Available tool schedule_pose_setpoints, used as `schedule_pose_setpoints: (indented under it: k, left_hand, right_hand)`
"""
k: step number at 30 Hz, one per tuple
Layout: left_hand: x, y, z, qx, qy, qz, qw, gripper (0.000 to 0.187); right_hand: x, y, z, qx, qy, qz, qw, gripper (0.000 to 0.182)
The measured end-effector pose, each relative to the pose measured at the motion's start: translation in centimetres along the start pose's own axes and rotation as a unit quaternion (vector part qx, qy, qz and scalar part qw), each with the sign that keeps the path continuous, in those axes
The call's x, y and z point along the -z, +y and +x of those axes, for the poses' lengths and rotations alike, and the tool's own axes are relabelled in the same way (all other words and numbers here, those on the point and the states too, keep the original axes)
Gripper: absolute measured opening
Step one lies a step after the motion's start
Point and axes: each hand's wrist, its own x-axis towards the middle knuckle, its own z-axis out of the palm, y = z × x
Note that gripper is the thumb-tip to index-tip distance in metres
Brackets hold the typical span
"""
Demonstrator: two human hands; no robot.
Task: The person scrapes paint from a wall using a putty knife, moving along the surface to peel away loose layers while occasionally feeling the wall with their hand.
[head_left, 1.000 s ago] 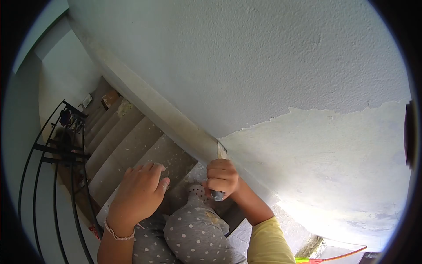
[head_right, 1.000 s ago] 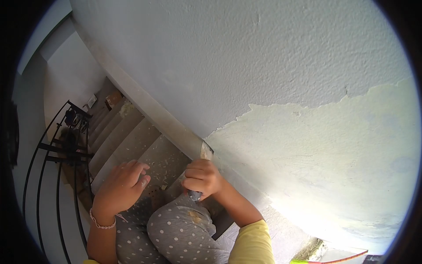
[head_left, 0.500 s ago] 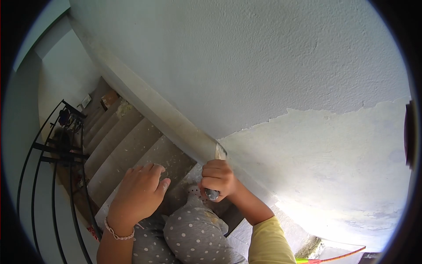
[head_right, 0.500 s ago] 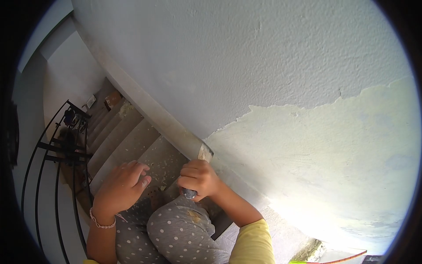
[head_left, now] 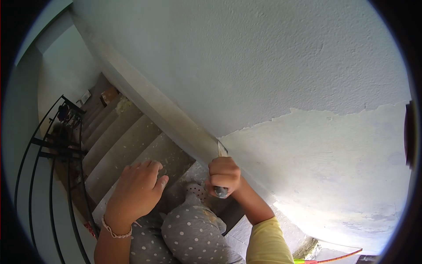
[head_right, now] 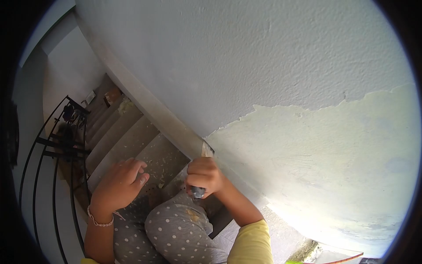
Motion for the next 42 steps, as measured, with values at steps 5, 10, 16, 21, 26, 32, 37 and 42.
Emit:
schedule_pose_setpoints:
  k: [5,10,16,21,26,32,37,42]
  left_hand:
    - [0.3,0.1,0.5,0.021,-0.005,0.005,1.0,0.029]
    - [-0.1,0.5,0.7,0.01,-0.004,-0.023,1.0,0.033]
    - [0.2,0.9,1.1,0.005,-0.028,-0.026,0.999,0.034]
    - [-0.6,0.7,1.3,0.004,-0.018,-0.031,0.999,0.034]
    - [0.2,0.8,1.1,0.006,-0.037,-0.019,0.999,0.033]
    - [0.0,0.4,0.9,-0.027,-0.014,-0.008,1.0,0.031]
    - [0.1,0.5,0.8,-0.035,-0.011,-0.009,0.999,0.028]
    - [0.0,0.3,0.9,-0.022,-0.023,-0.008,0.999,0.027]
  right_hand:
    - [-0.8,-2.3,1.5,0.014,-0.02,-0.021,0.999,0.028]
    - [-0.4,-0.1,1.3,-0.006,-0.018,0.008,1.0,0.029]
    - [-1.3,-3.7,2.2,0.072,-0.007,0.022,0.997,0.028]
    - [-0.6,-0.7,1.1,-0.021,-0.032,-0.02,0.999,0.028]
    - [-0.8,-3.5,3.4,0.056,0.029,0.032,0.997,0.031]
    - [-1.0,-1.6,2.4,-0.036,0.05,0.021,0.998,0.027]
    - [-0.3,-2.4,2.7,0.046,-0.021,-0.013,0.999,0.023]
    - [-0.7,-2.4,3.1,-0.021,-0.013,0.006,1.0,0.023]
